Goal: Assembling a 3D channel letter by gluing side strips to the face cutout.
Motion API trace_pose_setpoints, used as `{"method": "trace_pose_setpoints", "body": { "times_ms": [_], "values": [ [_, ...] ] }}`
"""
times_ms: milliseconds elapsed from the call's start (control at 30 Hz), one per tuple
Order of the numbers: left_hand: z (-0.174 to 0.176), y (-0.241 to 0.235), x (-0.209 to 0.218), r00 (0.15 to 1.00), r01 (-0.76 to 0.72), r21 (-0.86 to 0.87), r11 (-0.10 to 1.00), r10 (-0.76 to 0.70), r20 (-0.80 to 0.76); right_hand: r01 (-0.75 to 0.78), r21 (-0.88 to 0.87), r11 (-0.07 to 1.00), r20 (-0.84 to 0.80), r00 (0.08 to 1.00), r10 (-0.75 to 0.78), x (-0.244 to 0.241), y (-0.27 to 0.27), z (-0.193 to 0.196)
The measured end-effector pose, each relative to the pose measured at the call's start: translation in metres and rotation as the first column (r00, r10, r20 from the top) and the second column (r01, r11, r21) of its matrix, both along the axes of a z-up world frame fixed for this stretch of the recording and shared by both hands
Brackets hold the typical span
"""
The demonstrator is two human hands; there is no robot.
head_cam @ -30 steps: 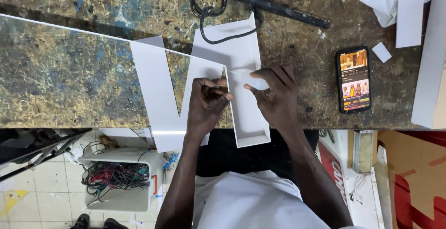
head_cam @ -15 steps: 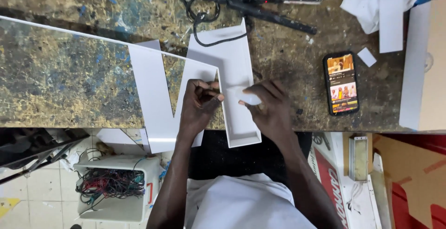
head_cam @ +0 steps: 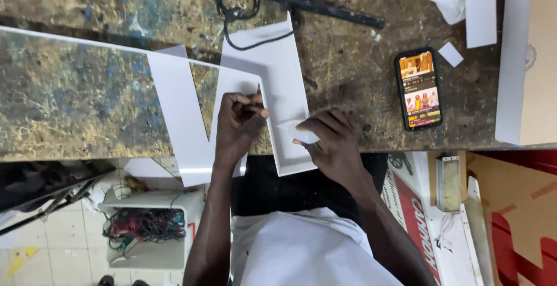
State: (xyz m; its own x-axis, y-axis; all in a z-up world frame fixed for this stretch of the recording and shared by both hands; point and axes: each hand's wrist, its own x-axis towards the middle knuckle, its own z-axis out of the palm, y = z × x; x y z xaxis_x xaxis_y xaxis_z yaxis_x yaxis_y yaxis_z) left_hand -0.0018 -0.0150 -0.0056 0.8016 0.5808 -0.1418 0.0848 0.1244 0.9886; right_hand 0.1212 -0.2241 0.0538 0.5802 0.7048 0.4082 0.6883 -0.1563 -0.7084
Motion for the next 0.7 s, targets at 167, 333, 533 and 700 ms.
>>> {"method": "trace_pose_setpoints", "body": {
  "times_ms": [167, 333, 533, 700],
  "values": [
    [0.001, 0.001, 0.000, 1.000, 0.011, 0.020, 1.000, -0.011, 0.014, -0.017, 0.004, 1.000, -0.043, 0.999, 0.018, -0.006, -0.011, -0.009],
    [-0.008, 0.002, -0.001, 0.999, 0.005, 0.030, 1.000, -0.007, 0.039, -0.066, -0.010, 0.998, -0.029, 0.997, 0.066, -0.009, -0.020, -0.010],
    [-0.018, 0.001, -0.006, 0.997, 0.008, 0.049, 0.999, -0.012, 0.083, -0.148, 0.029, 0.989, -0.017, 0.989, 0.148, -0.019, -0.038, -0.008],
    [-0.033, -0.001, -0.002, 0.999, -0.016, -0.018, 1.000, 0.017, 0.042, -0.016, 0.110, 0.994, -0.271, 0.961, 0.046, -0.019, -0.065, -0.029]
  ]
}}
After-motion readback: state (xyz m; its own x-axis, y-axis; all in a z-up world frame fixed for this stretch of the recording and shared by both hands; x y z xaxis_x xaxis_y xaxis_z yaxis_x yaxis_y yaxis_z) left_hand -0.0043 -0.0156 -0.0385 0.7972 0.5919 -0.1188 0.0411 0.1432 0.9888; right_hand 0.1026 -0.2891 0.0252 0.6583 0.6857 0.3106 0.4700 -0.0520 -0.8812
